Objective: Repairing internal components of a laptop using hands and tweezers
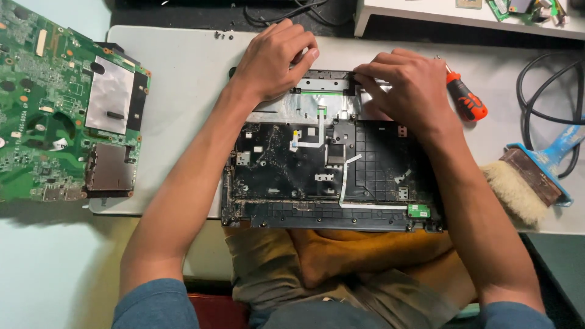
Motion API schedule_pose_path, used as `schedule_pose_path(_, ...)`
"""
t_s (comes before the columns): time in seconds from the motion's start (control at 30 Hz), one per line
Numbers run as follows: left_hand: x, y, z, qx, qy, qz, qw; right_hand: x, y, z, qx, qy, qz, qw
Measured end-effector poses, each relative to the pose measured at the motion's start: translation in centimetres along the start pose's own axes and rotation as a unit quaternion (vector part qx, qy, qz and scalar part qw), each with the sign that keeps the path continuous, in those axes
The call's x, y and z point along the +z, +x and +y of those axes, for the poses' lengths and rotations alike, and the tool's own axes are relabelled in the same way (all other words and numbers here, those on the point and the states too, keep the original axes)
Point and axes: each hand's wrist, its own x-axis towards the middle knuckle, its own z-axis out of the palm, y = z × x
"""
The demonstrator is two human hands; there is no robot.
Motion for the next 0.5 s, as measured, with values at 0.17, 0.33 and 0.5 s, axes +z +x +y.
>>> schedule_pose_path(0.17, 0.3, -0.2, 0.0, -0.002, 0.002, -0.003, 1.000, 0.5, 0.5, -0.8, -0.018, 0.005, 0.016, 1.000)
schedule_pose_path(0.33, 0.3, -0.2, -0.1, 0.000, 0.005, 0.003, 1.000, -0.5, -0.1, 0.1, 0.002, 0.007, -0.019, 1.000)
schedule_pose_path(0.5, 0.3, -0.1, -0.1, 0.006, 0.014, 0.007, 1.000, 1.2, 0.2, -0.6, -0.022, 0.011, 0.028, 0.999)
